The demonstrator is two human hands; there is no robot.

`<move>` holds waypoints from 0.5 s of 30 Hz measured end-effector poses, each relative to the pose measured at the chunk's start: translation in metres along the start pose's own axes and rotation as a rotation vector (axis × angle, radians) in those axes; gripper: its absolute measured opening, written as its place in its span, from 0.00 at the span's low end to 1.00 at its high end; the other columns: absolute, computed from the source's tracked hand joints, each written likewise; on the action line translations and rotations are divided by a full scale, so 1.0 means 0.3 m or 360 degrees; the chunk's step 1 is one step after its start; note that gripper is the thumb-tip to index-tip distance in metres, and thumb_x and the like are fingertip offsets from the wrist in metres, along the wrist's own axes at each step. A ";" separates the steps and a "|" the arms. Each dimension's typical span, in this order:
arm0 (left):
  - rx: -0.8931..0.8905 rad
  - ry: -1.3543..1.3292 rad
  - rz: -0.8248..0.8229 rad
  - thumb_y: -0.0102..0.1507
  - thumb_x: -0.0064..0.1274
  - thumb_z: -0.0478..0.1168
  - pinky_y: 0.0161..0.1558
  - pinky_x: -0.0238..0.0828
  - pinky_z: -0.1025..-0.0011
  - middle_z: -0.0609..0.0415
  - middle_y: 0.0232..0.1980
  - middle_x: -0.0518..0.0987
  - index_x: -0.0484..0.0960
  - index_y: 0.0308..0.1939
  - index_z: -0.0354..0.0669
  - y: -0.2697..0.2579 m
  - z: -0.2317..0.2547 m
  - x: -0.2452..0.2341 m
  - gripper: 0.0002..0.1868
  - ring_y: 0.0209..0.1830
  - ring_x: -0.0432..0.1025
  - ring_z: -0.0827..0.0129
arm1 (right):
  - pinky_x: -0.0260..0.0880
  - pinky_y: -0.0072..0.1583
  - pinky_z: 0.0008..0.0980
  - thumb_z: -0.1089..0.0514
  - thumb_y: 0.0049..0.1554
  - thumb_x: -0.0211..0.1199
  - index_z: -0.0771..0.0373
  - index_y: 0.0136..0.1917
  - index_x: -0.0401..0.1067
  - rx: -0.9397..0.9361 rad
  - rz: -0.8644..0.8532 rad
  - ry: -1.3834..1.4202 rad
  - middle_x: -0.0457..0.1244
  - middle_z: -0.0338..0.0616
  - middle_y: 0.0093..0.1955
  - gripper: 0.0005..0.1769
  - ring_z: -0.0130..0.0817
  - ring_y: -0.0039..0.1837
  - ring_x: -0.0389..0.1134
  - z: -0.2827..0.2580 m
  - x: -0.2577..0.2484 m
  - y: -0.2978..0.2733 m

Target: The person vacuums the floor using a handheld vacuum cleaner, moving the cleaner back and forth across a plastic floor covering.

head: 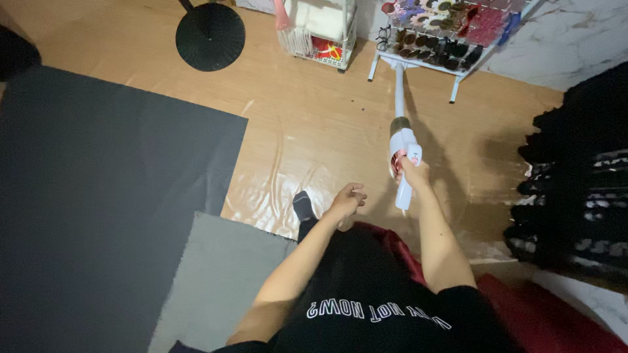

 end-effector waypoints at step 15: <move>0.0099 0.0153 -0.0191 0.67 0.48 0.37 0.41 0.73 0.73 0.47 0.55 0.82 0.70 0.68 0.41 0.114 0.074 -0.059 0.24 0.46 0.77 0.67 | 0.68 0.32 0.31 0.47 0.61 0.62 0.60 0.49 0.71 -0.0229 0.0109 -0.0055 0.65 0.37 0.35 0.13 0.28 0.31 0.65 -0.204 0.112 -0.441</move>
Point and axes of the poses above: each hand's wrist, its own y-axis towards the middle knuckle, its own x-axis out of the palm, z = x × y, the point moved 1 cm from there along y, towards the middle knuckle
